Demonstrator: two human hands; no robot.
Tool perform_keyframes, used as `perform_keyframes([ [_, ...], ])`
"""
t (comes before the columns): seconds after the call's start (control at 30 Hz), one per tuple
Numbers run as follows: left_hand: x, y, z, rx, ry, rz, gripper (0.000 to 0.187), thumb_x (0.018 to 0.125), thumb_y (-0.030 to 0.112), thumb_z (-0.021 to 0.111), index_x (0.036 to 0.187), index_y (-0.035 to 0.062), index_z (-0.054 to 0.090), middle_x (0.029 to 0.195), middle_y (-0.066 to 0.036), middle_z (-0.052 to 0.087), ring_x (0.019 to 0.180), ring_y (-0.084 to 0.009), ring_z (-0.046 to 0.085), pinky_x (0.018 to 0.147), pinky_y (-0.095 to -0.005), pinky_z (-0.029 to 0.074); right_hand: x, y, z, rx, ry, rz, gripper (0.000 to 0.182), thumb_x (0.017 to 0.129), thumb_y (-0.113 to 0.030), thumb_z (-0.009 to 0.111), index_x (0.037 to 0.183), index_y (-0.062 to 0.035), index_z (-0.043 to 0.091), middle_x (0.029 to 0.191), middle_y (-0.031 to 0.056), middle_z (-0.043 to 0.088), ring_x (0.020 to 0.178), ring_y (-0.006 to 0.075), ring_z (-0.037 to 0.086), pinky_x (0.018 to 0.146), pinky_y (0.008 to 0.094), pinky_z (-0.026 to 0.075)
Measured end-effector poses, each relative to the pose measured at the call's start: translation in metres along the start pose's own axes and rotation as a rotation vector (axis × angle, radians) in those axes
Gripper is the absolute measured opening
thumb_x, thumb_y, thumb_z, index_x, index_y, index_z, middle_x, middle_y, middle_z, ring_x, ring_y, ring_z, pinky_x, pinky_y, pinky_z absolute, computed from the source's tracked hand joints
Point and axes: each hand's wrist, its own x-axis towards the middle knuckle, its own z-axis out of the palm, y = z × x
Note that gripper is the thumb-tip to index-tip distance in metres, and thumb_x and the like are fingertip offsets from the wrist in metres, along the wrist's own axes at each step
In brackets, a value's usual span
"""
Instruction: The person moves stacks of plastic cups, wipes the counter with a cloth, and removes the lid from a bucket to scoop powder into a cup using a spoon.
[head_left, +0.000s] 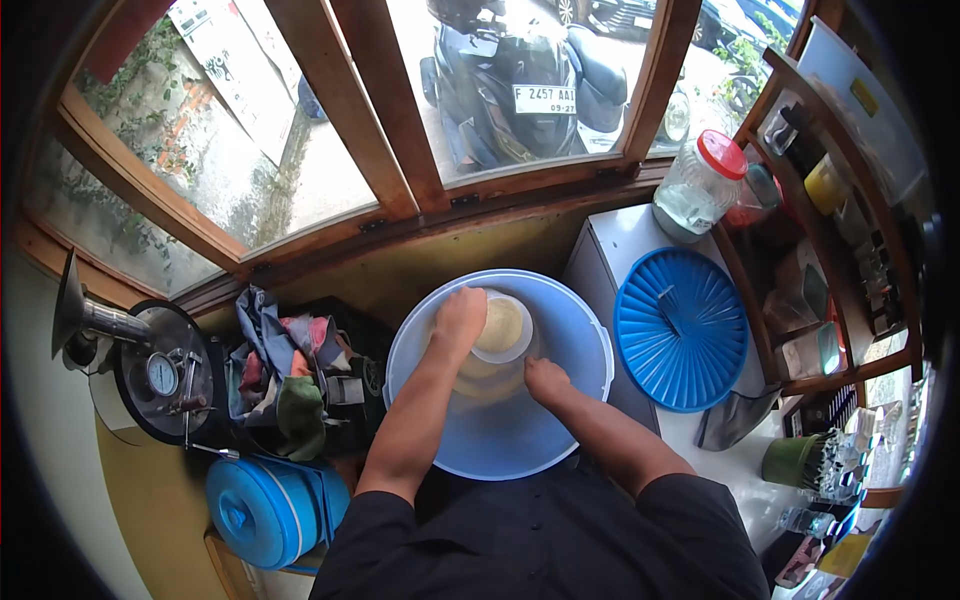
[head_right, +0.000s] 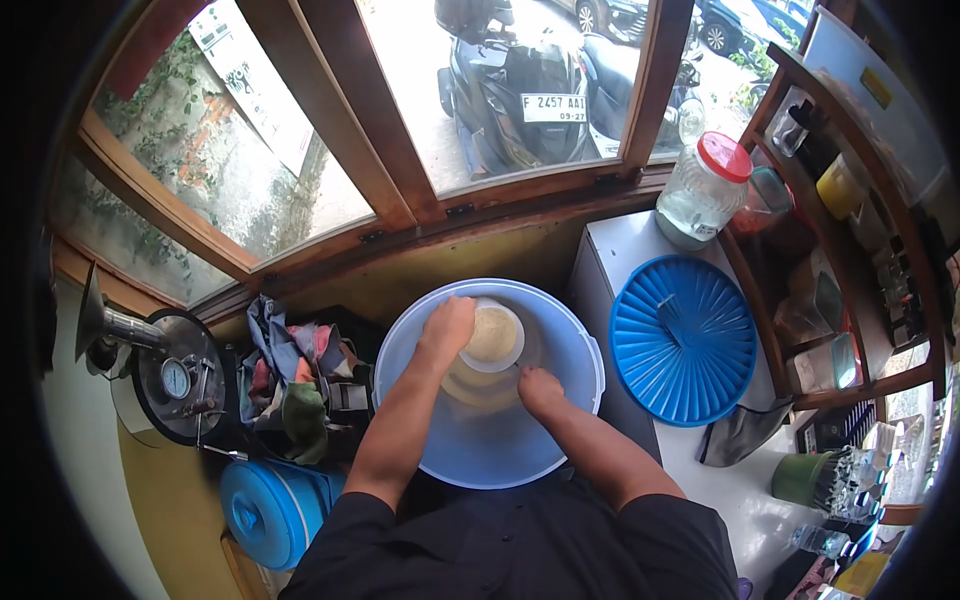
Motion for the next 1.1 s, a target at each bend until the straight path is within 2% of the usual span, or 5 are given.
perform_keyframes([
  [0.6, -0.041, 0.008, 0.011, -0.022, 0.096, -0.026, 0.018, 0.086, 0.004, 0.054, 0.089, -0.0024, 0.071, 0.094, -0.026, 0.069, 0.090, -0.0403, 0.069, 0.077, -0.0489, 0.057, -0.019, 0.019, 0.017, -0.168, -0.070, -0.213, 0.029, 0.089, -0.006, 0.046, 0.114, -0.0041, 0.061, 0.102, 0.0225, 0.065, 0.094, 0.0407, 0.068, 0.079, 0.0502, 0.056],
  [0.7, -0.050, 0.009, 0.014, -0.038, 0.120, -0.025, 0.018, 0.086, 0.004, 0.055, 0.089, -0.0029, 0.071, 0.093, -0.026, 0.069, 0.090, -0.0406, 0.069, 0.077, -0.0492, 0.056, -0.026, 0.009, 0.011, -0.055, 0.098, -0.205, 0.029, 0.089, -0.006, 0.045, 0.113, -0.0055, 0.062, 0.102, 0.0218, 0.065, 0.093, 0.0411, 0.067, 0.080, 0.0504, 0.055],
  [0.97, -0.044, 0.004, 0.023, -0.038, 0.041, -0.047, 0.022, 0.088, 0.005, 0.051, 0.097, -0.0002, 0.070, 0.097, -0.027, 0.068, 0.095, -0.0435, 0.066, 0.083, -0.0514, 0.052, -0.014, 0.015, 0.044, 0.065, 0.092, -0.309, 0.041, 0.090, -0.003, 0.041, 0.130, -0.0066, 0.048, 0.114, 0.0252, 0.059, 0.108, 0.0419, 0.061, 0.089, 0.0509, 0.051],
  [1.07, -0.042, -0.009, 0.041, -0.040, 0.442, 0.152, 0.021, 0.088, 0.005, 0.052, 0.097, -0.0005, 0.070, 0.097, -0.026, 0.068, 0.093, -0.0432, 0.066, 0.081, -0.0506, 0.053, -0.013, 0.010, 0.040, 0.033, 0.062, -0.287, 0.044, 0.089, 0.000, 0.041, 0.132, -0.0056, 0.048, 0.117, 0.0247, 0.059, 0.108, 0.0434, 0.060, 0.090, 0.0506, 0.051],
  [1.1, -0.040, -0.010, 0.038, -0.015, 0.366, 0.118, 0.021, 0.087, 0.003, 0.053, 0.097, -0.0007, 0.070, 0.100, -0.027, 0.067, 0.093, -0.0429, 0.066, 0.080, -0.0499, 0.053, -0.014, 0.013, 0.044, 0.049, 0.071, -0.276, 0.043, 0.089, 0.000, 0.041, 0.131, -0.0054, 0.050, 0.117, 0.0243, 0.059, 0.108, 0.0437, 0.060, 0.090, 0.0504, 0.051],
])
